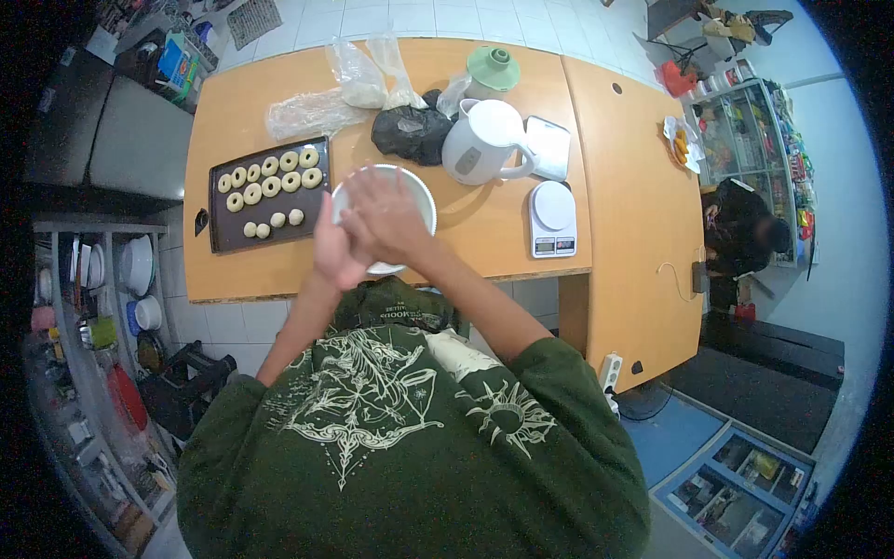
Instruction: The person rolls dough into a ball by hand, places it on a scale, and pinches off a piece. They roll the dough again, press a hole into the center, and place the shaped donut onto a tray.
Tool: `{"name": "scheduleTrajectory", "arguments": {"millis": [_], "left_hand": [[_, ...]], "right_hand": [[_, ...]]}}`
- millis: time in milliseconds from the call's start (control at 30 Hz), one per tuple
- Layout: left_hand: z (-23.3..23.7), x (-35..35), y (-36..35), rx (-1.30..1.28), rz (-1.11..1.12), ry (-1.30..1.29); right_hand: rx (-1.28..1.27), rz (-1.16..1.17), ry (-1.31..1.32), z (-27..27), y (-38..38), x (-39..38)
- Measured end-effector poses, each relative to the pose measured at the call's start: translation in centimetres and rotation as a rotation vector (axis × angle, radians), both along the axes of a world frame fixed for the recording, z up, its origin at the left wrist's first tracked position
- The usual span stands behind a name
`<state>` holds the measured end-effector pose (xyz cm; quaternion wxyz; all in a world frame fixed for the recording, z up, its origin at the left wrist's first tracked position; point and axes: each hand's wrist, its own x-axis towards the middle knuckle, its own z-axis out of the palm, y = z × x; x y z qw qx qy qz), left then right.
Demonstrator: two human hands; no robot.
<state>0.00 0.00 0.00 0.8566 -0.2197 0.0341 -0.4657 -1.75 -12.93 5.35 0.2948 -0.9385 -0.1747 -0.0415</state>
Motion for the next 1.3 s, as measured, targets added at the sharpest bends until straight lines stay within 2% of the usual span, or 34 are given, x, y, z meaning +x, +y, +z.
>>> {"name": "scheduleTrajectory", "arguments": {"millis": [67, 100, 167, 233, 300, 367, 400, 433, 467, 500, 533, 567, 600, 633, 667, 700, 767, 800, 833, 900, 933, 967, 1000, 1033, 1067, 1100, 1133, 1167, 1200, 1233, 1300], "left_hand": [[3.1, -2.5, -2.0, 0.804, 0.124, -0.250], [3.6, -0.4, -1.8, 0.789, 0.153, -0.290], [3.8, 0.2, -0.1, 0.671, 0.142, -0.429], [4.2, 1.5, 1.3, 0.542, 0.122, -0.581], [5.4, 1.7, 1.5, 0.473, 0.110, -0.671], [7.8, -1.0, 0.0, 0.837, 0.013, -0.345], [8.9, -1.8, -1.6, 0.842, 0.174, -0.393], [7.3, -1.4, -1.3, 0.841, 0.176, -0.398], [4.2, -0.5, -0.7, 0.621, 0.075, -0.503], [3.4, 0.4, -0.4, 0.399, -0.028, -0.601], [2.4, 0.7, -0.4, 0.500, 0.027, -0.569], [4.4, 0.9, 0.3, 0.502, 0.020, -0.574], [6.6, 1.0, 1.4, 0.601, -0.007, -0.433], [8.1, 1.1, 2.2, 0.695, -0.029, -0.292], [5.5, 0.8, 2.3, 0.281, -0.075, -0.311], [5.9, -0.1, 1.7, 0.283, -0.082, -0.315], [7.0, -1.5, -1.1, 0.760, -0.021, -0.329], [2.7, -0.6, -1.2, 0.535, -0.108, -0.700], [2.4, -0.3, -0.9, 0.537, -0.105, -0.707], [2.4, 0.3, -0.5, 0.759, 0.180, -0.620], [3.7, 0.6, -0.2, 0.756, 0.177, -0.627], [5.1, 0.6, 0.4, 0.746, 0.087, -0.521], [6.9, 0.5, 1.0, 0.734, -0.001, -0.414], [7.6, 0.0, 1.5, 0.724, -0.093, -0.304], [4.6, -1.0, 0.9, 0.054, -0.085, -0.106], [3.9, -1.1, 0.3, 0.052, -0.084, -0.110], [3.5, -0.9, -0.3, 0.302, -0.059, -0.368], [2.9, -0.7, -0.7, 0.554, -0.032, -0.622], [2.9, 0.0, -0.8, 0.315, -0.018, -0.267], [3.0, 0.4, -0.2, 0.315, -0.019, -0.273], [4.9, 0.9, 0.9, 0.414, 0.095, -0.403]], "right_hand": [[-0.055, -0.066, -0.003, 0.6, 0.2, 0.0], [-0.067, -0.059, -0.051, 1.2, 1.0, 1.3], [0.009, 0.080, -0.058, 1.7, 4.0, -0.9], [0.075, 0.070, -0.067, 2.9, 3.1, -1.2], [-0.164, -0.071, 0.033, 3.1, 0.2, 0.0], [-0.190, -0.155, -0.023, 2.5, 0.1, 0.4], [-0.084, -0.096, -0.006, 2.2, 1.6, 0.4], [0.019, -0.034, 0.012, 2.2, 2.4, 0.2], [0.019, -0.034, 0.005, 2.4, 2.7, -0.2], [0.016, 0.008, -0.033, 2.9, 3.0, -0.8], [0.015, 0.047, -0.068, 3.5, 3.3, -1.5], [0.013, 0.083, -0.101, 4.5, 3.3, -1.8], [-0.102, 0.055, -0.051, 6.0, 1.7, -1.7], [-0.102, 0.053, -0.058, 5.9, 0.1, -0.9], [-0.150, -0.022, -0.096, 5.1, -1.4, 0.1], [-0.195, -0.101, -0.130, 4.3, -2.0, 0.5], [-0.162, -0.103, -0.152, 3.5, 0.3, 1.2], [-0.057, -0.039, -0.088, 3.3, 2.4, 0.6], [0.050, 0.026, -0.023, 3.2, 3.8, -0.2], [-0.013, 0.083, -0.125, 4.9, 3.4, -1.2], [-0.066, 0.071, -0.066, 5.9, 2.0, -1.2], [-0.121, 0.062, -0.004, 6.5, 0.5, -1.0], [-0.248, -0.003, -0.078, 5.1, -0.9, -0.2], [-0.247, -0.006, -0.078, 4.8, -1.0, 0.1], [-0.217, -0.018, -0.083, 4.6, -0.7, 0.3], [-0.191, -0.026, -0.093, 4.5, -0.2, 0.8], [0.025, -0.020, 0.099, 4.0, 2.0, 0.2], [0.022, -0.018, 0.095, 3.8, 2.8, -0.5], [0.020, 0.110, -0.042, 4.2, 3.5, -1.2], [0.018, 0.237, -0.182, 4.5, 3.7, -1.4], [0.004, 0.220, -0.180, 4.8, 1.9, -1.4]]}}
